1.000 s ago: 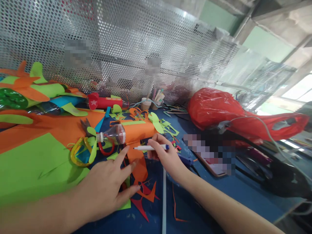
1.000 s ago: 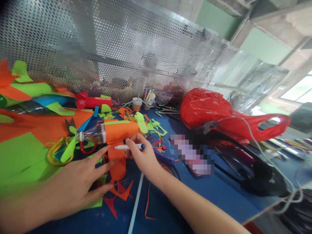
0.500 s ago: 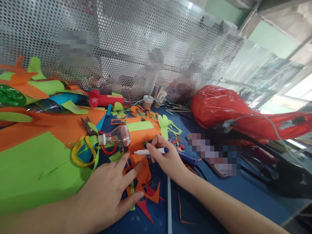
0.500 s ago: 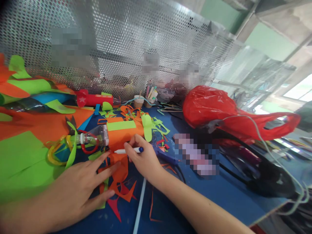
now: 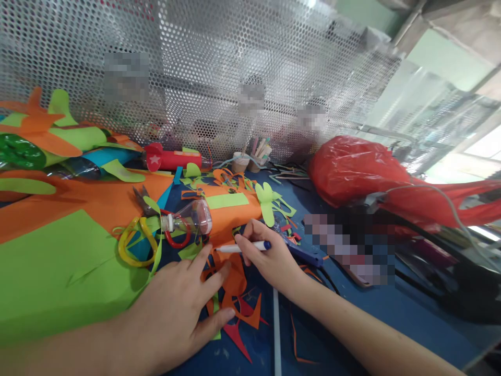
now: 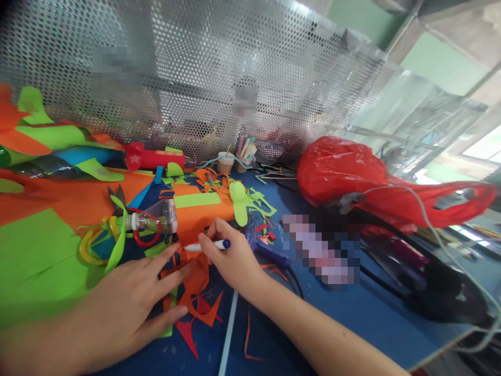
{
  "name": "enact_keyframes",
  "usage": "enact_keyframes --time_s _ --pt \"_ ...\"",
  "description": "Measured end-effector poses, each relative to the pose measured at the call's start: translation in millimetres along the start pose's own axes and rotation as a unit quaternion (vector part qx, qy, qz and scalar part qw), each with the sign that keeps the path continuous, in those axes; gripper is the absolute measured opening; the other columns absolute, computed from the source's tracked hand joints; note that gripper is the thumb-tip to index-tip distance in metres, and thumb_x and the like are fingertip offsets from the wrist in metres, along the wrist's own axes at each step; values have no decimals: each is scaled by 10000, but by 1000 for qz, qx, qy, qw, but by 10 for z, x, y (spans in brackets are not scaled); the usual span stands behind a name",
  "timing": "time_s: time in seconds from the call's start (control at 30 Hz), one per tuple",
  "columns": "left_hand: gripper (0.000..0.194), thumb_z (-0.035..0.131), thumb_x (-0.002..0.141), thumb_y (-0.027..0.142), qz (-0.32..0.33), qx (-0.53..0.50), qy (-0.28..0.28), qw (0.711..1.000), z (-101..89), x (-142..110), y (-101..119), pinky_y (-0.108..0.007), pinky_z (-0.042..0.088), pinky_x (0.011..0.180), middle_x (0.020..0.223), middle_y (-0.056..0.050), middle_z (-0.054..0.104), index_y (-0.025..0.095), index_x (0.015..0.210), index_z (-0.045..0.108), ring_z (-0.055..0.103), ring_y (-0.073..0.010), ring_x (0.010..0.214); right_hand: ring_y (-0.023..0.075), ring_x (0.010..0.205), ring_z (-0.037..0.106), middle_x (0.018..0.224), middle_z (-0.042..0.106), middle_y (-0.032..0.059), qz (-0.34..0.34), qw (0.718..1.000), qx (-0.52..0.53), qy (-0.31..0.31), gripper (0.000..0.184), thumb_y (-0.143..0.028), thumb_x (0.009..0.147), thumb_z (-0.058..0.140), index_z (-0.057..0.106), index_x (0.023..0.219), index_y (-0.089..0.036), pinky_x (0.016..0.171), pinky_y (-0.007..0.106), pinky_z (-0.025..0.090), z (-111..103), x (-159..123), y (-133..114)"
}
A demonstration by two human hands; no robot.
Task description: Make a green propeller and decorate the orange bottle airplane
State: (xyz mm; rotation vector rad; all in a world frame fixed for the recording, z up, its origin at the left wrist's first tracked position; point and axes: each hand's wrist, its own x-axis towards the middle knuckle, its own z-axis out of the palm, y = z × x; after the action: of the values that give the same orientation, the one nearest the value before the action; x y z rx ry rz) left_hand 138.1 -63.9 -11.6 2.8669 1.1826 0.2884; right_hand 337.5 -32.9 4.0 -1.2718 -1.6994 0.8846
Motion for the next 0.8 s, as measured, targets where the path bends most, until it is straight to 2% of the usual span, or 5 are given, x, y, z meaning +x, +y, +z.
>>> enact_keyframes --time_s 0.17,0.3,0.43,0.6,0.8 --pt "601 241 953 581 0 2 -2 1000 0 -1 5 -558 539 759 1377 -272 496 249 1353 541 641 -394 1037 101 479 389 518 435 -74 8 999 -34 28 264 -310 877 542 403 670 -227 505 246 321 -39 -5 -48" --pt "597 237 956 576 2 7 -1 1000 1 0 2 -555 540 753 1374 -265 502 247 1339 556 647 -392 1020 110 520 406 535 427 -63 -12 993 -94 70 249 -249 843 539 404 635 -223 545 256 324 -105 15 -70" --pt "606 236 953 584 2 25 7 1000 11 -10 2 -550 543 754 1361 -263 517 245 1342 554 653 -387 1005 114 547 415 558 434 -56 -16 989 -118 87 240 -223 821 536 405 620 -219 567 255 335 -152 35 -66" --pt "559 271 951 583 5 30 2 1000 -21 -9 16 -535 547 766 1351 -248 529 283 1276 612 668 -359 977 115 555 425 578 437 -55 -19 989 -118 90 226 -235 817 530 406 628 -218 556 246 338 -166 39 -64" --pt "535 280 950 587 10 19 -19 1000 -69 0 14 -537 547 773 1345 -229 531 302 1221 643 666 -351 987 109 542 400 562 422 -59 -20 993 -101 64 220 -214 796 524 399 614 -218 544 243 328 -142 19 -133"
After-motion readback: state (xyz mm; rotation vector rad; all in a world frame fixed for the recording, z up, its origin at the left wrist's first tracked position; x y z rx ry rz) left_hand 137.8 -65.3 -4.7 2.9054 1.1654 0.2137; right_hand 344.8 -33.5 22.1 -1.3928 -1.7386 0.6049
